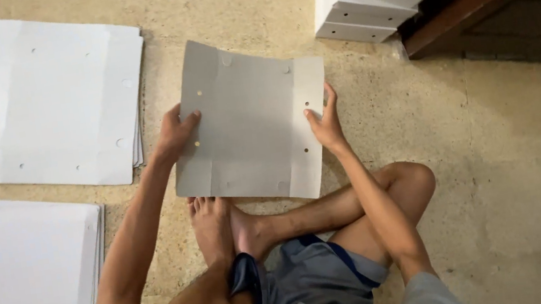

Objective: The person sits on the floor and folds flat white cardboard pieces into small rectangular boxes by hand. They fold the side flaps, tuck tabs into slots, and then stack the completed boxes. The process is repeated for multiple units.

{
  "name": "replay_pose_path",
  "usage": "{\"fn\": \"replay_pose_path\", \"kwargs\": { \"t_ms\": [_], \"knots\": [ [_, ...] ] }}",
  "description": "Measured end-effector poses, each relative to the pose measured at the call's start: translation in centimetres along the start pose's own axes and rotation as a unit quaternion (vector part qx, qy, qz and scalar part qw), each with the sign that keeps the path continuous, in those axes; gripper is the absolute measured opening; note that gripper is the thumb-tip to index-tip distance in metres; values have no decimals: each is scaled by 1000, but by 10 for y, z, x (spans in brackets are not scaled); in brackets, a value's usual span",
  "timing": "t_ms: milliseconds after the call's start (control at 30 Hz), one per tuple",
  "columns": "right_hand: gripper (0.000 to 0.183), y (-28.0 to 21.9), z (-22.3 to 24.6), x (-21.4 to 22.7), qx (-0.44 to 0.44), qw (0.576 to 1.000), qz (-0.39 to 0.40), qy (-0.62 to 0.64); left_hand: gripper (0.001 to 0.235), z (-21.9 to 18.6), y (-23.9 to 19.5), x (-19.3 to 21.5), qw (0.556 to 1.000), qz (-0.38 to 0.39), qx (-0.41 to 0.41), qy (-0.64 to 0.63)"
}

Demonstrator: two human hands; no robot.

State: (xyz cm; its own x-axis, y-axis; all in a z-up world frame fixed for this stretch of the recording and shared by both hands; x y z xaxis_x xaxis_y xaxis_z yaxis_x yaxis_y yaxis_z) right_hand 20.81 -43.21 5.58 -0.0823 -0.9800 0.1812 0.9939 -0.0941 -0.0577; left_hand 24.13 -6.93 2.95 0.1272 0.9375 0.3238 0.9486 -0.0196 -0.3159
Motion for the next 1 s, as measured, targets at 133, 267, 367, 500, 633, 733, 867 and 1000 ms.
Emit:
{"fn": "replay_pose_path", "kwargs": {
  "t_ms": [133,267,367,500,633,733,867,1000],
  "knots": [
    [81,1,-72,23,-73,997,-29,6,41,35,33,-30,992,28,30,121],
    [56,-1,-40,29,-56,998,-41,9,36,48,60,-31,973,-8,57,224],
    [42,6,-51,36,-59,997,-53,4,32,16,67,-28,965,-24,44,256],
    [28,10,-57,43,0,998,-44,-34,33,-32,93,-47,915,-6,-65,399],
    [35,1,-35,43,-7,997,-46,-64,31,-61,148,-84,842,-16,-173,511],
    [37,-12,-46,44,-40,992,-63,-99,29,-92,165,-122,813,-12,-238,532],
    [25,-40,-13,35,-136,979,-109,-106,55,-134,128,-154,842,-88,-239,476],
    [33,-64,29,15,-123,986,-71,-93,59,-57,50,-232,854,94,-211,466]
  ]
}}
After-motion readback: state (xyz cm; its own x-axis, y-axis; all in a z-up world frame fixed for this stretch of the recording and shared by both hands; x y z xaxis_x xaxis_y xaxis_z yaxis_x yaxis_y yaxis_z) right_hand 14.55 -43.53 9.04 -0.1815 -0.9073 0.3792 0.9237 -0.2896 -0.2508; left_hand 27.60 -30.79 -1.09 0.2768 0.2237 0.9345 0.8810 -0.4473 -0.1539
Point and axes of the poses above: each hand's wrist, its own y-axis towards the middle knuckle, its own x-axis out of the back of the hand, z = x × y, the point moved 9 cm from there along y, towards the middle knuckle, and after that the axes turned 11 degrees about y, right-handed, at the moved point
